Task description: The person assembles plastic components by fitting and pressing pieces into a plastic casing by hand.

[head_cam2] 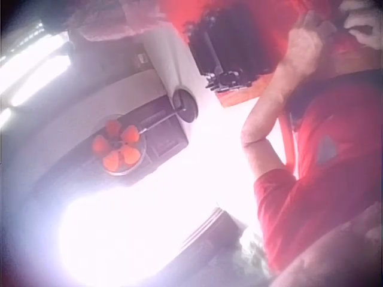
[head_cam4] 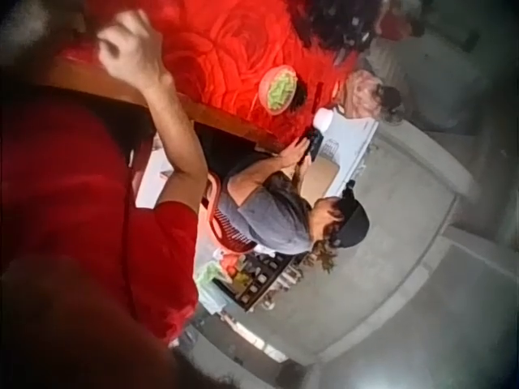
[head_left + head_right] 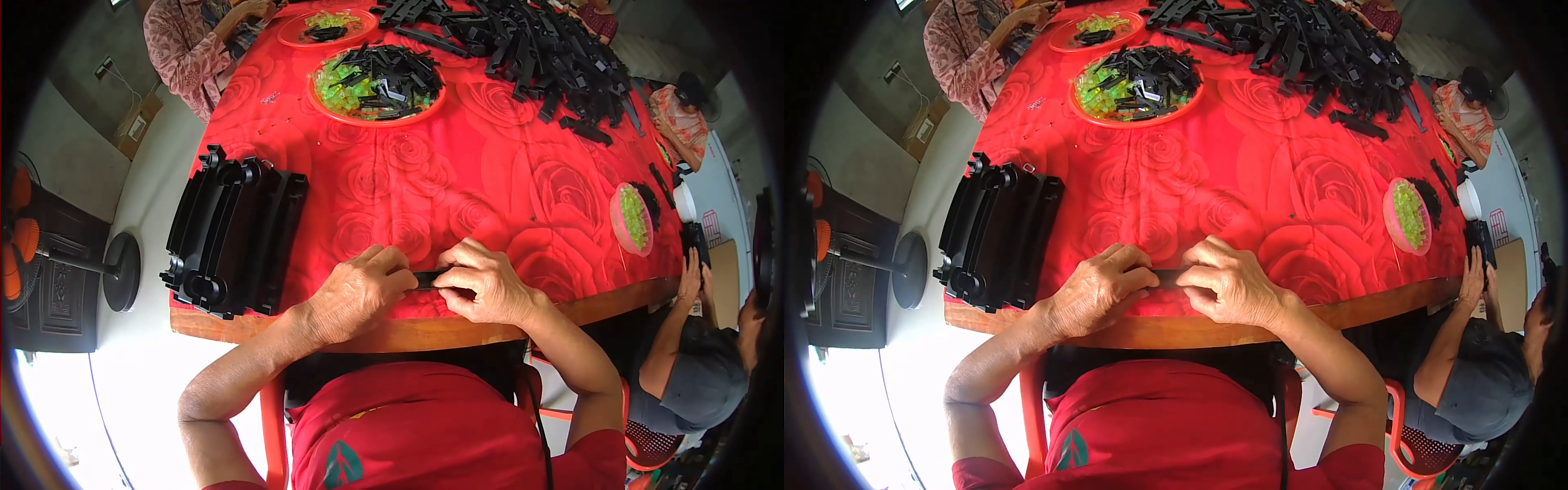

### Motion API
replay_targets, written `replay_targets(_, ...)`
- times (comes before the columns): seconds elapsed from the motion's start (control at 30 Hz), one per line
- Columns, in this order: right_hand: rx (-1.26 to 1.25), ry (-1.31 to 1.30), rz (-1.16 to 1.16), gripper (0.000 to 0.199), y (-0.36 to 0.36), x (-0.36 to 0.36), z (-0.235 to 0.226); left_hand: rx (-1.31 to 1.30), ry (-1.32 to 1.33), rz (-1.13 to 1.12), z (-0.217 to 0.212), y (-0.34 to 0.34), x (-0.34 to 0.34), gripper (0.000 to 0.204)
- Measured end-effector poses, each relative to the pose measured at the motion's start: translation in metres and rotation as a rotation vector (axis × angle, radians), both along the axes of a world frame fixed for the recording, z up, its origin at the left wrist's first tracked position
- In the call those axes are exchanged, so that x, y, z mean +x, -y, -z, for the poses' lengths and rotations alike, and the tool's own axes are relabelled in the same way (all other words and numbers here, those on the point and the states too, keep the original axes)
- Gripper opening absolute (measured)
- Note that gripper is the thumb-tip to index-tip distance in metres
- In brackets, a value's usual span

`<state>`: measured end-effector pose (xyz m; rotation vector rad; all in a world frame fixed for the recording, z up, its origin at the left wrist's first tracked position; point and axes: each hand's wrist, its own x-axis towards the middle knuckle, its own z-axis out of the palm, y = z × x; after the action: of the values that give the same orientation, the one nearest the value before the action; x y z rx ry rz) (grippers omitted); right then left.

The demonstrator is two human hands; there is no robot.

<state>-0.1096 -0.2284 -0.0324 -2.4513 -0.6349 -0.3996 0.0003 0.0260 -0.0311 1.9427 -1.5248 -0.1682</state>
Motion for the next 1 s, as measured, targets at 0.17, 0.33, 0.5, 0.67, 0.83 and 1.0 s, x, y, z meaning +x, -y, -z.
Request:
replay_targets(0.17, -0.021, -0.008, -0.023, 0.022, 0.002, 0.003, -0.001, -0.005, 0.004, 0.014, 0.001, 0.002, 0.003, 0.025)
replay_targets(0.33, -0.034, -0.016, -0.023, 0.022, 0.003, 0.003, -0.001, -0.006, 0.002, 0.007, 0.000, 0.005, 0.002, 0.024)
replay_targets(0.5, -0.046, -0.006, -0.019, 0.019, 0.003, 0.004, 0.000, -0.038, 0.023, -0.022, 0.003, 0.006, -0.002, 0.026)
replay_targets(0.67, -0.034, -0.035, -0.039, 0.015, 0.001, 0.001, -0.003, -0.087, 0.126, -0.027, -0.002, 0.011, -0.004, 0.027)
replay_targets(0.83, -0.018, -0.026, -0.031, 0.022, 0.005, -0.001, -0.001, -0.030, -0.004, 0.048, -0.004, 0.012, 0.001, 0.033)
replay_targets(1.0, -0.050, -0.022, -0.045, 0.020, 0.008, 0.002, -0.004, -0.053, -0.036, 0.037, 0.002, 0.014, 0.002, 0.029)
